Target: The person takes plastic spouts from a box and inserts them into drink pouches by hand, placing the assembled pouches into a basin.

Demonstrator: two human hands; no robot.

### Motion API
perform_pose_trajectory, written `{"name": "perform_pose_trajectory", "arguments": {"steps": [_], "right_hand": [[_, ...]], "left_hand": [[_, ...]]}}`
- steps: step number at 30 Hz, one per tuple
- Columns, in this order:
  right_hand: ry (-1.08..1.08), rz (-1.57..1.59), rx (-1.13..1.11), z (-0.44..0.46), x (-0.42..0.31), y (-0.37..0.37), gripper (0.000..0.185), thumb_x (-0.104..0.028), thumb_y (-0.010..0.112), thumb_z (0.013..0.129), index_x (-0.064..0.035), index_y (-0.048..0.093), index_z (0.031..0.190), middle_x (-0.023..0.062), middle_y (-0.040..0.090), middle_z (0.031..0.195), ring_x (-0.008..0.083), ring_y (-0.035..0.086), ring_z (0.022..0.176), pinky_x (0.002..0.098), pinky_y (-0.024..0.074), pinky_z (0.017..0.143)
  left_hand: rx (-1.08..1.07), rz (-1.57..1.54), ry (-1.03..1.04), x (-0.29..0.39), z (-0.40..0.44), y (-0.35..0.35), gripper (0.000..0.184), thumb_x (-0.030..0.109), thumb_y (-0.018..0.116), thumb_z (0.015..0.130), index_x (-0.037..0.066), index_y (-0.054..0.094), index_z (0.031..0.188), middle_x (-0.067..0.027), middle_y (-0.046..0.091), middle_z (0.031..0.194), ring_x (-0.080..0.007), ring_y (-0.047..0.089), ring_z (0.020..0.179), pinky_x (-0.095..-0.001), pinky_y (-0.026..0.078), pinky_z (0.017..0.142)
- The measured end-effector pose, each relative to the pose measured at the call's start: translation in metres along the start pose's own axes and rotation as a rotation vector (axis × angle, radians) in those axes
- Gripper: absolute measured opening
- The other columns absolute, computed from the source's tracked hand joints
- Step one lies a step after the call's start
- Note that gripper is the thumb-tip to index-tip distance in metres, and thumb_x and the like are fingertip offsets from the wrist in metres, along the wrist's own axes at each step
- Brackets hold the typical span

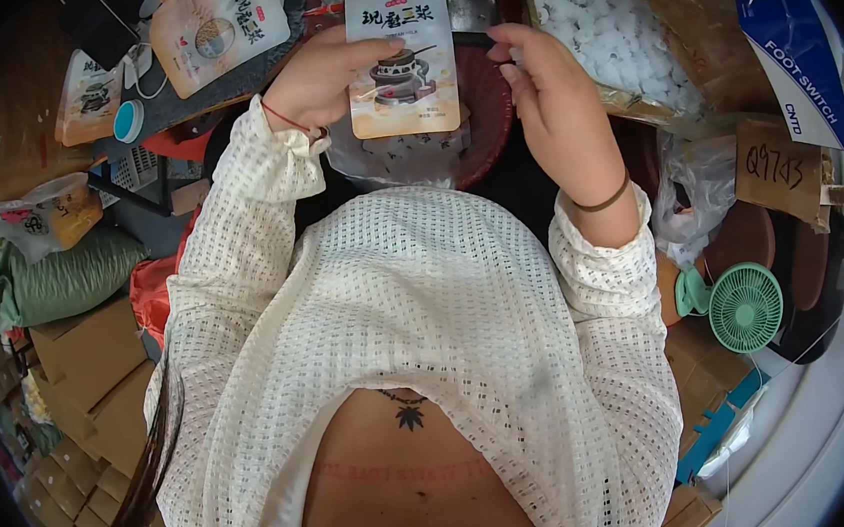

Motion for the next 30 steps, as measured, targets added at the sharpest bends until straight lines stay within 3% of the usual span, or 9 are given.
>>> {"name": "perform_pose_trajectory", "arguments": {"steps": [5,8,10,15,19,22,23,26,30], "right_hand": [[0.093,-0.049,0.002,-0.007,0.001,-0.006,0.027,0.001,0.063,0.096,-0.0004,0.061,0.123,0.0165,0.070,0.103,0.0271,0.068,0.088,0.0319,0.0532,0.077],[-0.081,-0.142,0.036,0.002,-0.005,-0.012,0.025,-0.003,0.064,0.096,-0.0004,0.063,0.121,0.0153,0.071,0.097,0.0265,0.069,0.082,0.0316,0.0533,0.074],[-0.150,-0.152,0.091,0.009,-0.004,-0.006,0.023,-0.004,0.064,0.097,-0.0011,0.063,0.119,0.0146,0.071,0.096,0.0267,0.069,0.081,0.0327,0.0537,0.073],[-0.130,0.057,-0.032,0.015,-0.016,0.036,0.014,-0.010,0.062,0.099,-0.0015,0.065,0.111,0.0144,0.069,0.095,0.0315,0.070,0.087,0.0375,0.0542,0.077],[-0.314,0.057,0.034,0.033,-0.034,0.030,0.013,-0.010,0.065,0.097,-0.0014,0.071,0.105,0.0124,0.070,0.090,0.0291,0.070,0.084,0.0337,0.0539,0.073],[0.015,0.411,0.150,0.035,-0.041,0.028,0.015,-0.011,0.066,0.096,-0.0019,0.073,0.105,0.0108,0.070,0.087,0.0273,0.069,0.084,0.0336,0.0530,0.075],[-0.081,0.369,0.149,0.038,-0.038,0.031,0.012,-0.008,0.065,0.099,0.0022,0.069,0.105,0.0028,0.070,0.086,0.0070,0.062,0.077,0.0233,0.0499,0.071],[-0.160,0.066,0.196,0.036,-0.032,0.025,0.013,-0.013,0.066,0.096,-0.0006,0.070,0.098,0.0120,0.069,0.084,0.0286,0.066,0.076,0.0353,0.0512,0.069],[-0.126,-0.023,0.088,0.027,-0.034,0.005,0.012,-0.012,0.067,0.095,-0.0003,0.069,0.096,0.0118,0.068,0.081,0.0255,0.064,0.071,0.0334,0.0500,0.065]], "left_hand": [[0.949,1.516,0.838,0.033,-0.046,-0.056,0.063,0.029,0.075,0.091,-0.007,0.049,0.136,-0.0230,0.059,0.132,-0.0376,0.061,0.115,-0.0453,0.049,0.098],[0.736,2.105,0.775,0.024,-0.073,-0.081,0.053,0.016,0.072,0.088,-0.001,0.055,0.134,-0.0237,0.058,0.130,-0.0450,0.059,0.112,-0.0472,0.048,0.097],[0.500,2.068,0.706,0.014,-0.091,-0.072,0.044,0.009,0.069,0.089,0.000,0.059,0.131,-0.0225,0.060,0.131,-0.0434,0.059,0.115,-0.0463,0.048,0.097],[0.451,0.850,0.520,0.017,-0.090,-0.051,0.018,0.013,0.068,0.099,-0.001,0.073,0.109,0.0038,0.067,0.084,-0.0020,0.054,0.074,-0.0202,0.043,0.066],[0.319,0.821,0.412,0.006,-0.083,-0.013,0.024,0.021,0.075,0.095,-0.001,0.074,0.103,0.0051,0.066,0.081,-0.0025,0.052,0.073,-0.0213,0.042,0.064],[0.243,0.789,0.323,-0.002,-0.078,0.008,0.024,0.022,0.075,0.096,-0.001,0.075,0.104,0.0047,0.067,0.083,-0.0024,0.052,0.073,-0.0202,0.041,0.064],[0.202,0.695,0.258,-0.003,-0.078,0.018,0.025,0.022,0.072,0.098,-0.002,0.074,0.106,0.0016,0.071,0.088,-0.0027,0.059,0.076,-0.0199,0.047,0.068],[0.082,0.345,0.125,-0.016,-0.076,0.036,0.027,0.023,0.068,0.101,-0.003,0.072,0.110,-0.0018,0.074,0.093,-0.0043,0.065,0.081,-0.0213,0.052,0.073],[-0.023,0.123,-0.043,-0.032,-0.075,0.052,0.031,0.025,0.063,0.103,-0.002,0.069,0.118,-0.0074,0.075,0.102,-0.0092,0.069,0.087,-0.0245,0.056,0.079]]}}
Point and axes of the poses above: each hand's wrist, its own z-axis towards the middle knuckle, its own y-axis out of the palm, x = y × z, the point moved 2 cm from there along z, towards the middle knuckle
